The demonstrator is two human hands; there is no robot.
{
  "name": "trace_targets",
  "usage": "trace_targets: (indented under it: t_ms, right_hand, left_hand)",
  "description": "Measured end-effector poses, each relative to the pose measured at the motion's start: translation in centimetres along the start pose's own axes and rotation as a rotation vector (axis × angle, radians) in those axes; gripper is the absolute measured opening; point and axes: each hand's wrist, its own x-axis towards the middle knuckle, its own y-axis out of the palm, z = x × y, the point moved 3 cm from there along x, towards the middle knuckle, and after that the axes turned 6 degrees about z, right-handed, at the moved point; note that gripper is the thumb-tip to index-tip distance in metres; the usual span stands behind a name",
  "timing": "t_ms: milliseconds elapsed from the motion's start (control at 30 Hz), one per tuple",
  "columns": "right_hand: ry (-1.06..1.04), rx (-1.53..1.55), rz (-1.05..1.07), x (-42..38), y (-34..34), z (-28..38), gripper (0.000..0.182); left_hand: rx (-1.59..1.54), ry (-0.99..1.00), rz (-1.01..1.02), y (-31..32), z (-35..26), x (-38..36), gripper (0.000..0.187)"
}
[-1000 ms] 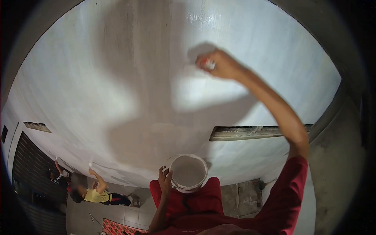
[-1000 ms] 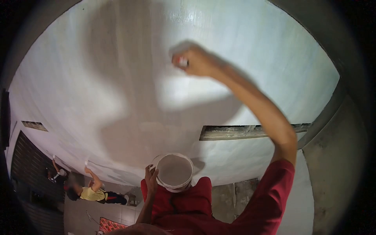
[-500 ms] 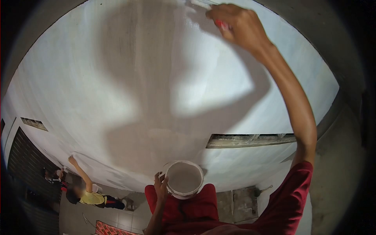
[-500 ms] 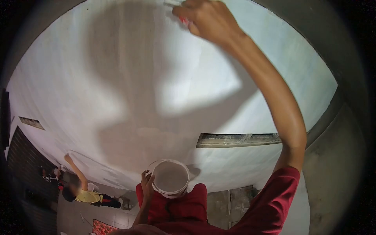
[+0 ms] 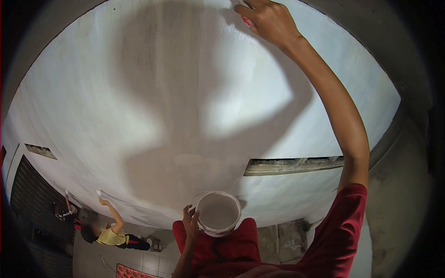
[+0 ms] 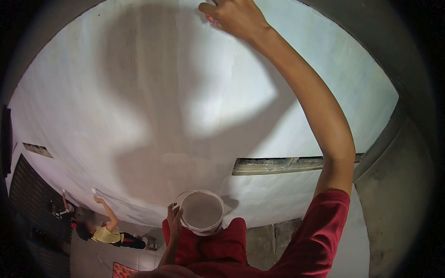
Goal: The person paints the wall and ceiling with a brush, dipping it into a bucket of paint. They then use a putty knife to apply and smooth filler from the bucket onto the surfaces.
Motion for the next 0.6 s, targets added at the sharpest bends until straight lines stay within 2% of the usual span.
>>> trace_targets:
  t_ms: [100, 200, 300, 333, 400, 500, 533, 600]
  right_hand:
    - [0.101, 0.026, 0.153, 0.0, 1.4, 0.8, 0.014]
    - [0.282, 0.176, 0.263, -1.5, 1.2, 2.0, 0.031]
    - [0.238, 0.28, 0.423, -3.8, 0.5, 5.7, 0.024]
    - [0.206, 0.293, 0.388, -5.0, 0.4, 7.0, 0.024]
    - [0.164, 0.384, 0.484, -6.4, -0.2, 8.5, 0.025]
    - [0.096, 0.428, 0.254, -5.4, -2.2, 8.3, 0.011]
    - [0.13, 0.409, 0.233, -4.5, -2.7, 7.2, 0.014]
    - [0.219, 0.229, 0.334, -2.4, -3.0, 4.7, 0.03]
  left_hand:
    - [-0.017, -0.005, -0.009, 0.1, -0.1, 0.1, 0.048]
    - [0.013, -0.091, -0.01, 0.1, -0.6, 0.0, 0.049]
    - [-0.022, -0.048, -0.024, 0.0, 0.4, 0.1, 0.049]
    - [-0.029, -0.037, -0.017, 0.0, 0.8, 0.1, 0.049]
    - [-0.049, -0.009, -0.001, 0.0, 0.8, 0.2, 0.048]
    - [-0.008, -0.073, -0.023, 0.3, -0.3, -0.1, 0.049]
    - [-0.021, -0.05, -0.015, 0.3, -0.1, 0.2, 0.049]
    - [-0.039, -0.014, 0.004, 0.0, 0.6, 0.3, 0.05]
